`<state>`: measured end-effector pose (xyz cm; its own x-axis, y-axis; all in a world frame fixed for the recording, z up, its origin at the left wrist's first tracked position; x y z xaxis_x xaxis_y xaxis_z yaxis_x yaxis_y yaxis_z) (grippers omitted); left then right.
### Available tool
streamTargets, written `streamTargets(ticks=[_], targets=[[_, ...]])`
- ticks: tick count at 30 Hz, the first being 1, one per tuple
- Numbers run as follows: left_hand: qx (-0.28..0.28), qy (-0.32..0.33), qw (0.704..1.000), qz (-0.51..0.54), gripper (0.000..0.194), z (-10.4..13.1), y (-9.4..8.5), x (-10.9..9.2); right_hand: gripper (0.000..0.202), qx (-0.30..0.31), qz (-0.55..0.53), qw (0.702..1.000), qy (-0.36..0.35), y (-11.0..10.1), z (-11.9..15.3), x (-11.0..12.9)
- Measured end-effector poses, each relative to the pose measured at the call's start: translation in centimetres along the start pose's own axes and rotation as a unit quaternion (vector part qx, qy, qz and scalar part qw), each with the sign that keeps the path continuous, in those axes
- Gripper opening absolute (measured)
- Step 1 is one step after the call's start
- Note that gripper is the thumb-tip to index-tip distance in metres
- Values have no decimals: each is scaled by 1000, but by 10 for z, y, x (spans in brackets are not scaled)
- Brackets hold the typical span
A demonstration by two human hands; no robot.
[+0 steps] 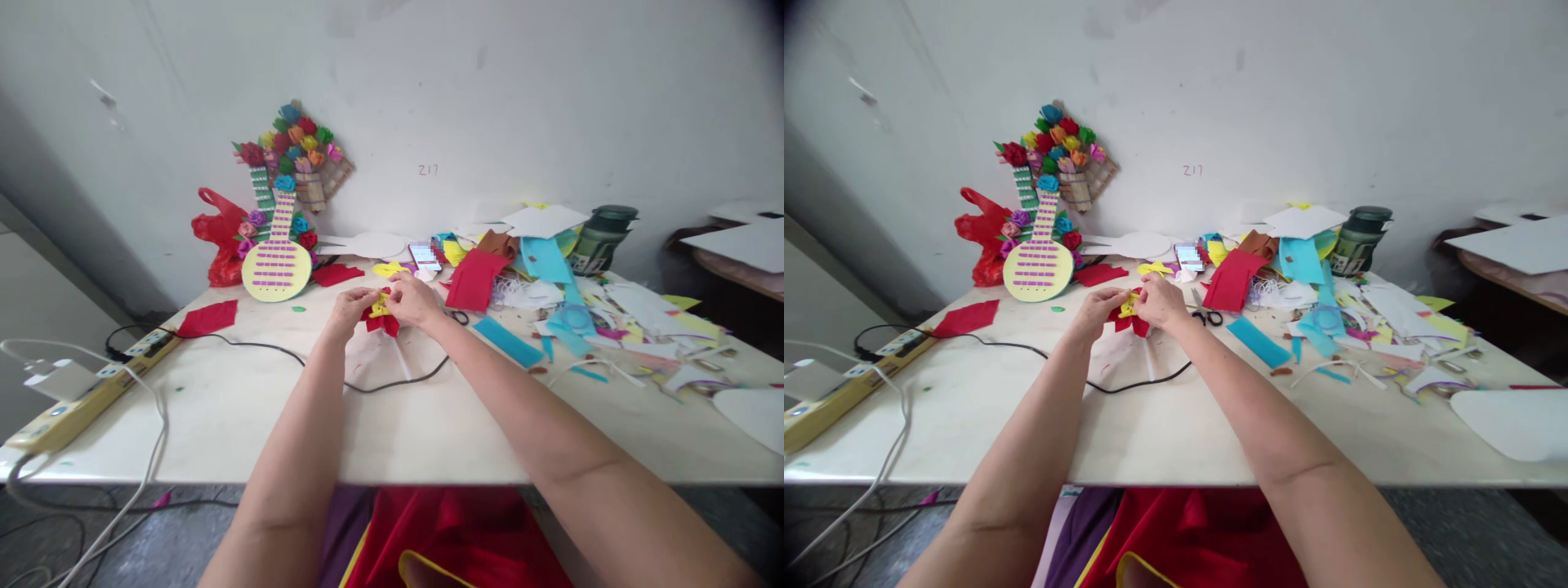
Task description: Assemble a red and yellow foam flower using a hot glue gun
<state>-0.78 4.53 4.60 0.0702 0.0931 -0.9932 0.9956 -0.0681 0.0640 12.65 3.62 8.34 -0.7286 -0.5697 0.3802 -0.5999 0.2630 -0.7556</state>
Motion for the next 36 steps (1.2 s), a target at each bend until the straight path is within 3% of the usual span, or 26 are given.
streamTargets(ticks=[9, 17, 21, 24, 31, 36], targets=[[-14, 27, 1000, 0, 41, 4, 4, -7, 8, -49, -13, 999, -5, -1, 0, 2], [-9, 39, 999, 18, 39, 1, 3, -7, 10, -72, -119, 990, -20, 1, -5, -6], [-15, 36, 999, 25, 41, 0, -1, -6, 5, -69, -138, 988, -9, 1, -10, -17], [-16, 29, 999, 17, 41, 0, -2, -6, 13, -52, -138, 989, -30, 2, -12, -22], [-3, 11, 1000, 23, 42, 1, -3, -5, 12, -19, -108, 991, -73, -3, -11, -18], [-9, 36, 999, 25, 38, 2, -1, -9, 13, -13, -59, 998, -22, -6, -10, -14]])
Point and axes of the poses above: each hand's wrist, its own z-axis away from the middle knuckle, its own y-axis out of the palm, x = y × z, the point moved 6 cm from there along -z, towards the middle knuckle, and after that the axes turned 4 degrees about -y, right-handed, at the moved point
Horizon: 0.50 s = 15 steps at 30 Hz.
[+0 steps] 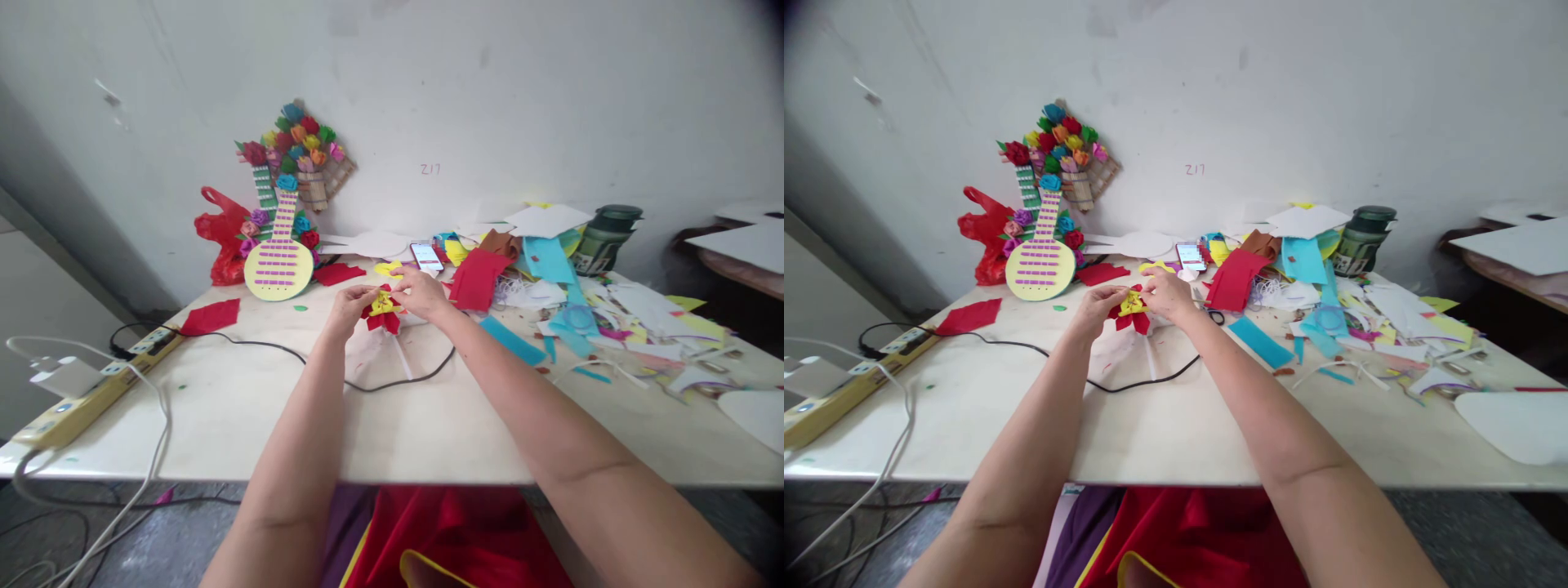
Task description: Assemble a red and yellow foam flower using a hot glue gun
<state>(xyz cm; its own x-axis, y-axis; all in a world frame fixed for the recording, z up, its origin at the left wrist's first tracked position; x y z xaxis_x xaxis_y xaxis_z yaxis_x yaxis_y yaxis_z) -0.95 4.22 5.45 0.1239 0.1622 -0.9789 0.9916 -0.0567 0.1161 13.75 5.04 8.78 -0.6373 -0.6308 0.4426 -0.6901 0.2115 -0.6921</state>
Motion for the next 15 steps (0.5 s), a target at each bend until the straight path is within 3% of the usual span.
streamTargets(ticks=[4, 9, 15], targets=[[-12, 31, 999, -16, 35, 0, 2, -4, 18, 5, -15, 999, 42, 4, 1, 1], [-27, 52, 998, -37, 33, 1, 3, -7, 10, -10, -61, 994, 90, 6, 2, -2], [-9, 37, 999, -22, 33, 1, 5, -5, 4, -16, -92, 991, 96, 7, 2, -8]])
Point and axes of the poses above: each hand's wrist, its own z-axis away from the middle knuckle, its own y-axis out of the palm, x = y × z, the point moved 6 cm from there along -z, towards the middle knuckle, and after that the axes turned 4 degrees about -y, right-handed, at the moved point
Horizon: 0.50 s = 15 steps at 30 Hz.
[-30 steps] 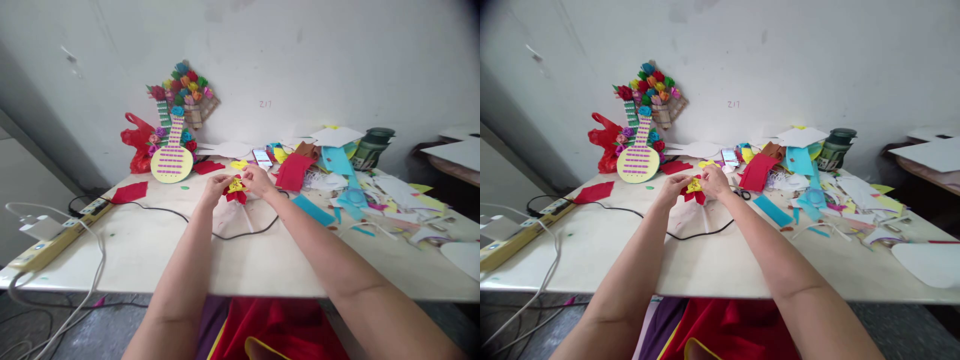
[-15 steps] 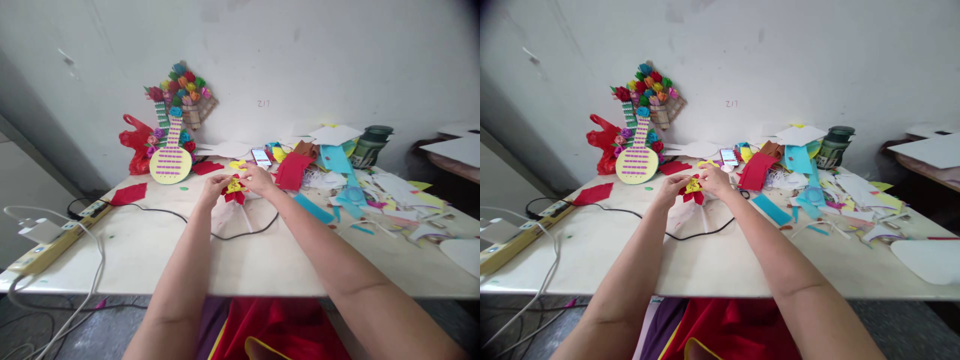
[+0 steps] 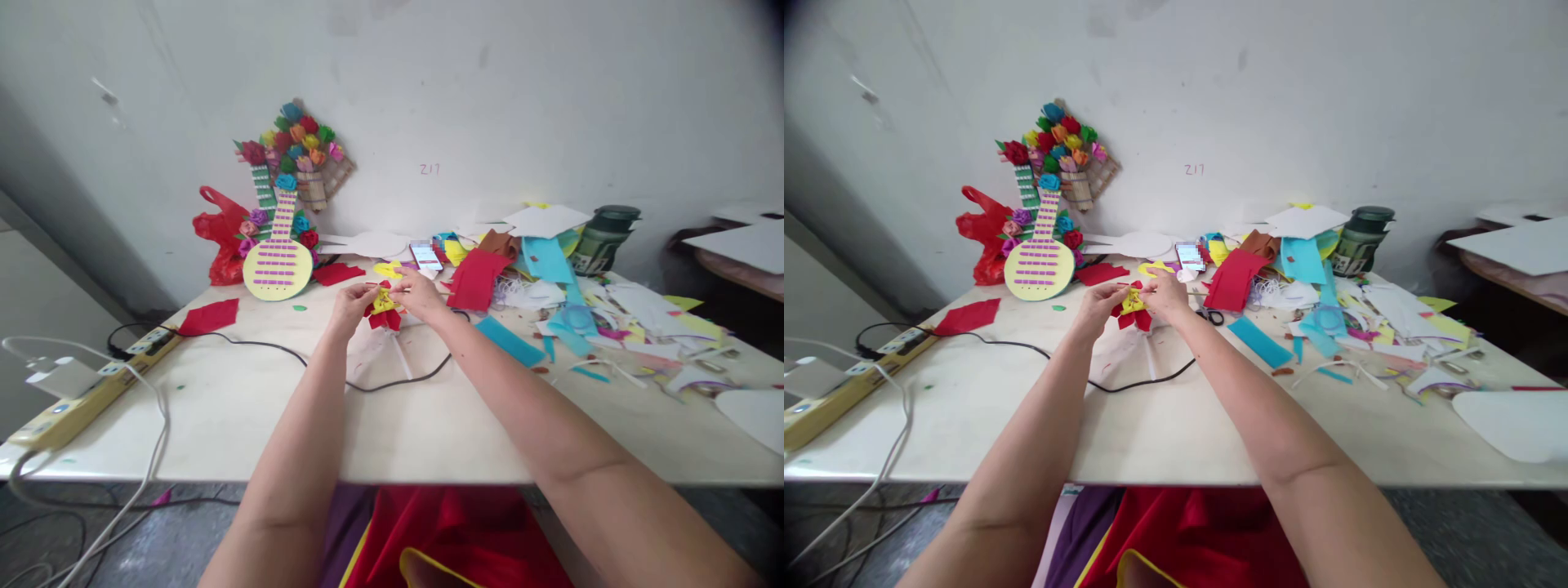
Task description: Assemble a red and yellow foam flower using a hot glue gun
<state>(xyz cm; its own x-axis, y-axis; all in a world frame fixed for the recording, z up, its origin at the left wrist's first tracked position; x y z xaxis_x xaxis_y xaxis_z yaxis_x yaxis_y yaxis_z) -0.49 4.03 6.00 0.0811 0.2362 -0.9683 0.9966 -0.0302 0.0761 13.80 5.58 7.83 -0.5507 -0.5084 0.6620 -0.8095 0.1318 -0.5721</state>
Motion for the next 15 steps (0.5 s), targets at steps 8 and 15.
streamTargets(ticks=[8, 15], targets=[[6, -17, 1000, 18, 36, -2, -2, 3, 7, 19, -20, 999, -34, 2, -2, -1], [25, -48, 998, 16, 36, 2, -2, 0, 9, 52, -76, 993, -68, 1, -2, 3]])
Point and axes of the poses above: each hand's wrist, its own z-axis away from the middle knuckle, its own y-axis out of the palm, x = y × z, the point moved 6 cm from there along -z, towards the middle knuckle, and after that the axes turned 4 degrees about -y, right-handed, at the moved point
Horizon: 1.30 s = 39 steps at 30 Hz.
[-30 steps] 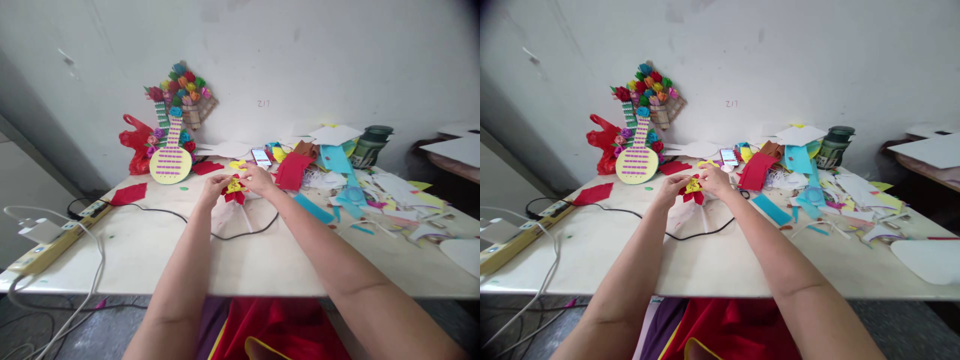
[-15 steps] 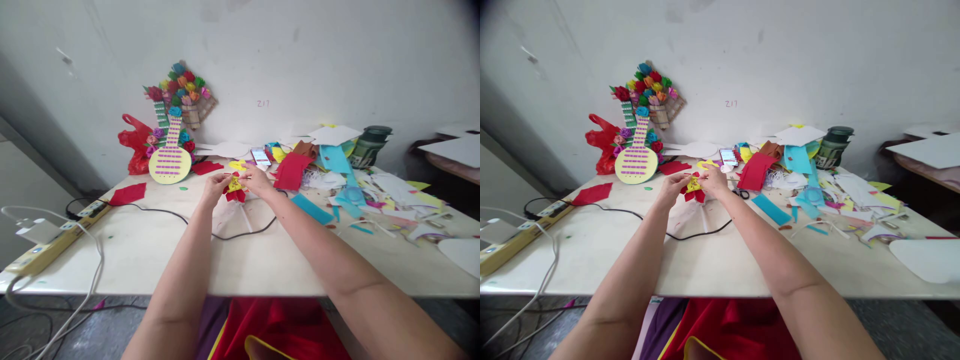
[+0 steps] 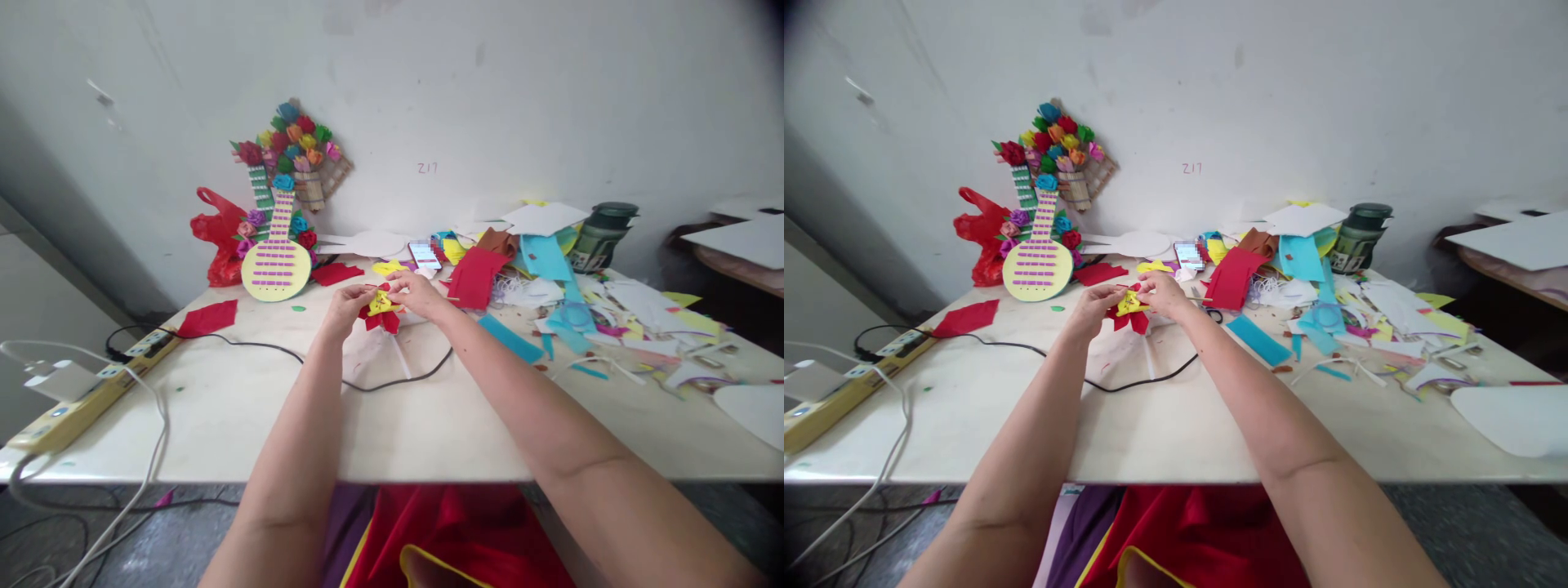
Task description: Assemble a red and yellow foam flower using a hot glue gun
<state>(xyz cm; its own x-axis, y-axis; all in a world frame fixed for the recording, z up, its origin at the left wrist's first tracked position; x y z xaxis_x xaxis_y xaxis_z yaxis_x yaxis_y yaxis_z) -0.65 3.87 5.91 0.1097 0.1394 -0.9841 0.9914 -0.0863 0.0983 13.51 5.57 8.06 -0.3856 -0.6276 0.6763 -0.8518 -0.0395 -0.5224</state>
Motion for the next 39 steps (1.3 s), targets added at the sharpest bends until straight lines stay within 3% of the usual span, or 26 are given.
streamTargets(ticks=[4, 9, 14, 20, 25, 39], targets=[[4, -2, 1000, -6, 34, 0, -2, 0, 8, 38, -45, 998, 10, -2, 0, -3], [15, 5, 1000, -8, 32, -1, -7, 0, 20, 52, -11, 999, 3, -11, 0, -8], [25, -5, 1000, -11, 32, -1, -10, 4, 29, 113, -11, 993, -24, -1, 1, -10], [45, -3, 998, 40, 32, 0, -5, 2, 24, 52, -10, 995, -79, -1, 0, -9], [66, -48, 994, 77, 37, 2, -4, 5, 23, 27, 47, 997, -57, -5, 1, -5], [17, -103, 986, 130, 28, -6, -16, 19, 23, 28, 94, 993, -59, 2, 2, 4]])
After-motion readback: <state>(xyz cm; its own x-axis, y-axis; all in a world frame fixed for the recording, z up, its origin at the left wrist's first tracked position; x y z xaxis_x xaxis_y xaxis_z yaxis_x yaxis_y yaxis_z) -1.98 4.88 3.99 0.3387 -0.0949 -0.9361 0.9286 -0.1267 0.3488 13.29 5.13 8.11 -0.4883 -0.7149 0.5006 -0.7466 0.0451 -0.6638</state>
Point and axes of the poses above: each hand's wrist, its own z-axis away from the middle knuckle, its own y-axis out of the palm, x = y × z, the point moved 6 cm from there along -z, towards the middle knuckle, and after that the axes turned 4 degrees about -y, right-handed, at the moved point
